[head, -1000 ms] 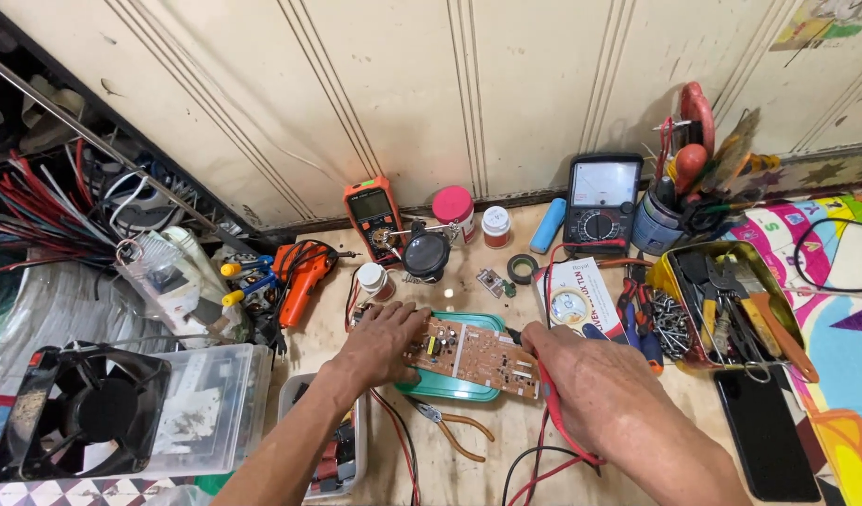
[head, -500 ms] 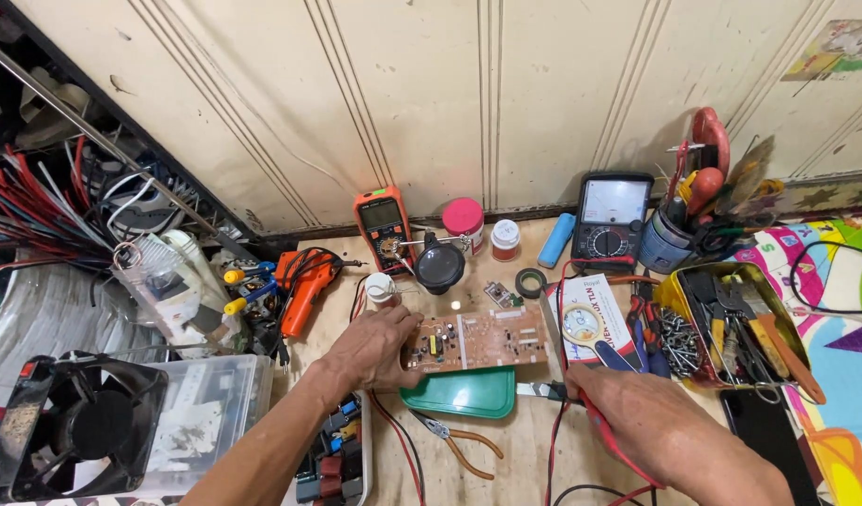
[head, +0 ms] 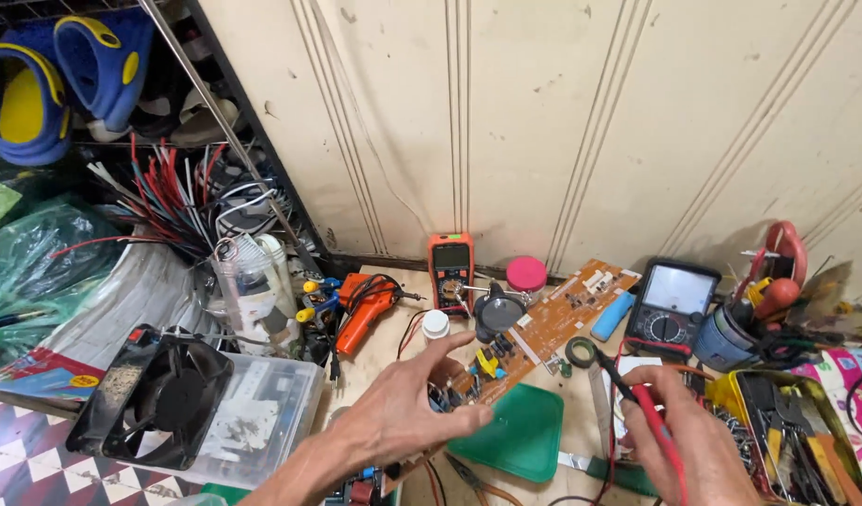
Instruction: Testing components on a printed circuit board using a multimeter and a desoldering pump to troubleshoot electronics.
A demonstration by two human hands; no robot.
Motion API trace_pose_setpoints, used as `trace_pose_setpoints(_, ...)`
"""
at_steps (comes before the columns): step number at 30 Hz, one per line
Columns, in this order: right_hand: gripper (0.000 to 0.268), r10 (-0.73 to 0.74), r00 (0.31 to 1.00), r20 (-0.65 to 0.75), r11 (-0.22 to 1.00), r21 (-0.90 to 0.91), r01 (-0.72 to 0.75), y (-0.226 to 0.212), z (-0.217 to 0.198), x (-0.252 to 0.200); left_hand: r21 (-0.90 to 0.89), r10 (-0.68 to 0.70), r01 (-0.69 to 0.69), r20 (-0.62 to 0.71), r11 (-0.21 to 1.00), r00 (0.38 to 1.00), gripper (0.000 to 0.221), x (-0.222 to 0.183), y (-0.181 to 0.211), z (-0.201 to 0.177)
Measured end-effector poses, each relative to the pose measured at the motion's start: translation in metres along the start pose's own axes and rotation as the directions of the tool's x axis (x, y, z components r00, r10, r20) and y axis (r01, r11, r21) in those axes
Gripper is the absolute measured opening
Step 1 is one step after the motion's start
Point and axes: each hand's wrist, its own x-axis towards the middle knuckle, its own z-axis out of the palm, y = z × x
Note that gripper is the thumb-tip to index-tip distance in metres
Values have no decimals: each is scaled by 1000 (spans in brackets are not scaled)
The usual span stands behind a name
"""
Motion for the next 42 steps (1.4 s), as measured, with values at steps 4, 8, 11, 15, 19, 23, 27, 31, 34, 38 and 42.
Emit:
trace_pose_setpoints(4,27,310,946,-98,673,725,-146,-47,-14,-12,-85,91,-88,27,992,996,105,-15,3,2)
trace_pose_setpoints(8,28,333,932,-143,583,808,-84,-61,-12,-16,-101,263,-265,-30,959,964,91,-21,-2,2)
trace_pose_setpoints(11,31,276,953,-128,488,873,-24,-56,0,-5,-186,332,-331,-26,925,943,84,-23,-3,4)
trace_pose_setpoints(15,30,265,961,-79,417,908,-40,-66,14,-3,-262,333,-331,-37,906,942,83,-21,-7,9)
trace_pose_setpoints(19,31,297,955,-18,268,961,-65,-86,19,-7,-436,55,19,156,900,986,86,-19,0,13)
trace_pose_setpoints(23,33,317,948,-33,241,969,-47,-104,15,-12,-599,23,134,247,789,969,80,-15,13,15)
trace_pose_setpoints(27,31,314,949,-8,177,983,-50,-98,26,-2,-883,-118,386,368,266,922,74,-6,13,24)
trace_pose_setpoints(31,33,281,959,40,154,984,-86,-85,33,8,-910,-97,383,371,159,923,68,-16,35,9)
trace_pose_setpoints(34,37,233,969,83,115,987,-112,-75,34,11,-913,96,407,406,17,909,66,10,-7,30)
trace_pose_setpoints(38,35,236,971,38,110,992,-66,-71,41,11,-881,1,472,472,-38,881,69,14,-9,28)
trace_pose_setpoints(42,32,218,976,24,114,992,-50,-70,43,9,-869,44,489,487,-77,872,70,19,-15,32)
